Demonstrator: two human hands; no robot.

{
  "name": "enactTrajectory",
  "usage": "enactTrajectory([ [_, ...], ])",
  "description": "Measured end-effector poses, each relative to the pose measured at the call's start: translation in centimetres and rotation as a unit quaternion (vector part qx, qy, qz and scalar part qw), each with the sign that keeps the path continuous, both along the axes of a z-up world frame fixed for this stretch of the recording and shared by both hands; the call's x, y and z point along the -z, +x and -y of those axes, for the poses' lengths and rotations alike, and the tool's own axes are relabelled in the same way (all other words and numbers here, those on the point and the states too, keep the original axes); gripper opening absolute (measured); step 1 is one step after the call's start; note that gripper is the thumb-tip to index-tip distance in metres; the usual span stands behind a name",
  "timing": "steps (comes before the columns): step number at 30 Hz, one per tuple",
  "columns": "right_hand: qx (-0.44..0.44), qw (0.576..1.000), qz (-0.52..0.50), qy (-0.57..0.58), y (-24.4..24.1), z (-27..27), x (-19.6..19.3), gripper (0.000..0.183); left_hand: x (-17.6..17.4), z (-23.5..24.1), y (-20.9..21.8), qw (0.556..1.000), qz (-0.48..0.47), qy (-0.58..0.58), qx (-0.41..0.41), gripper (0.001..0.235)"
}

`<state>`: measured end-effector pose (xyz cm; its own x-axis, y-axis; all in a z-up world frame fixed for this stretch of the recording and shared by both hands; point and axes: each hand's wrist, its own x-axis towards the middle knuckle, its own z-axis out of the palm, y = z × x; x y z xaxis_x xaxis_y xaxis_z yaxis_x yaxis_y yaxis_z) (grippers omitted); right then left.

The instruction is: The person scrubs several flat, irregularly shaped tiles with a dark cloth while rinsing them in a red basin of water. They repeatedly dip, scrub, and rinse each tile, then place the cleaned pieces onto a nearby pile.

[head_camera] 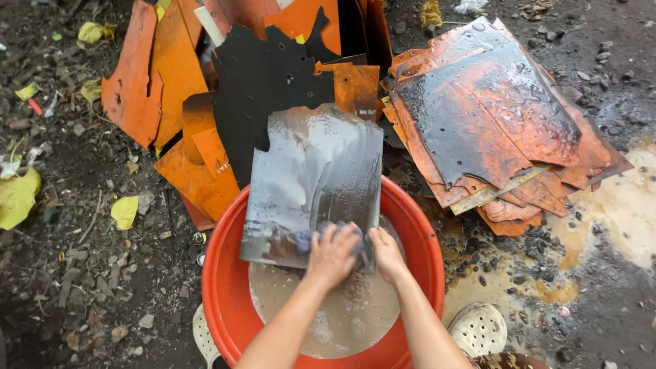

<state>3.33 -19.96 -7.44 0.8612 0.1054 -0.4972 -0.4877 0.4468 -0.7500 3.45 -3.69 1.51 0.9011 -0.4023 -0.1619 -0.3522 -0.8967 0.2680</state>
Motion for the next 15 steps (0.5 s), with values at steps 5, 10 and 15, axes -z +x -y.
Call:
enactTrajectory([
  [5, 0.013, 0.963, 0.033, -0.266, 0.2, -1.8, 0.3, 0.039, -0.2, -4.7, 7.9, 0.989, 0.094, 0.03, -0.107, 0.034],
  [10, -0.001, 0.937, 0.036, -0.348, 0.5, -1.8, -1.5, 0.035, 0.5, -8.7, 15.5, 0.963, 0.185, -0.003, -0.198, 0.035],
  [15, 0.008, 0.931, 0.035, -0.363, 1.1, -2.0, -2.1, 0.036, 1.5, -11.6, 23.4, 0.944, 0.238, 0.002, -0.227, 0.034],
])
